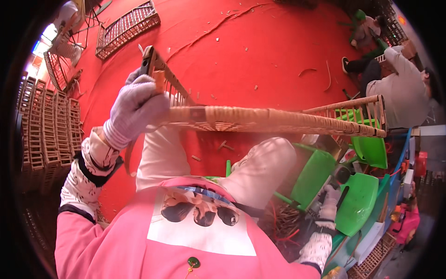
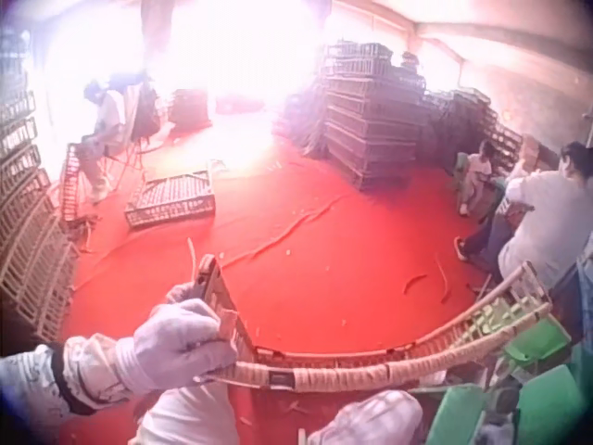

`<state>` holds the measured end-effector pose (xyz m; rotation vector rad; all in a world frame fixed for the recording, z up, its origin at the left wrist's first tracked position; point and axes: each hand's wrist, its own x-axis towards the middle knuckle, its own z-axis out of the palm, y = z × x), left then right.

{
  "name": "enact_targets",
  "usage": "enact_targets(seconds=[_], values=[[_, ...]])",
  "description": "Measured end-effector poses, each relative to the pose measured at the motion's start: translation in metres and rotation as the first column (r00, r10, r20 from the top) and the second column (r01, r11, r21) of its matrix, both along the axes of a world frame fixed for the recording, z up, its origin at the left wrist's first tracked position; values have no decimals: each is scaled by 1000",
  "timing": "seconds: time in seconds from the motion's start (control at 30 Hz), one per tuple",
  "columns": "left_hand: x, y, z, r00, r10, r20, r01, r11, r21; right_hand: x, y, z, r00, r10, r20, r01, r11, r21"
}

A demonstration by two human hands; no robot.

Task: The person is weaving rattan or similar material around the frame of a piece of furniture, likely a chair or stool, using a staple gun and scissors.

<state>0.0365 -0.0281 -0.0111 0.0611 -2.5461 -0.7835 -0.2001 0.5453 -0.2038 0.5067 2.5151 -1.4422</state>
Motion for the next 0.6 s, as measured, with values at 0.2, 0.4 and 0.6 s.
enact_targets(seconds=[0.2, 0.4, 0.6], values=[[-12, -10, -9, 997, -73, 29, 76, 988, -131, 108, -101, 217, 930, 309, -198, -344, 924, -170], [-2, -10, -10, 999, 2, 35, -1, 999, -32, 155, -228, 310, 661, 747, -77, -722, 603, -339], [3, -5, -7, 999, 8, -50, -8, 1000, 6, 81, -408, 294, 448, 746, -493, -579, -178, -796]])
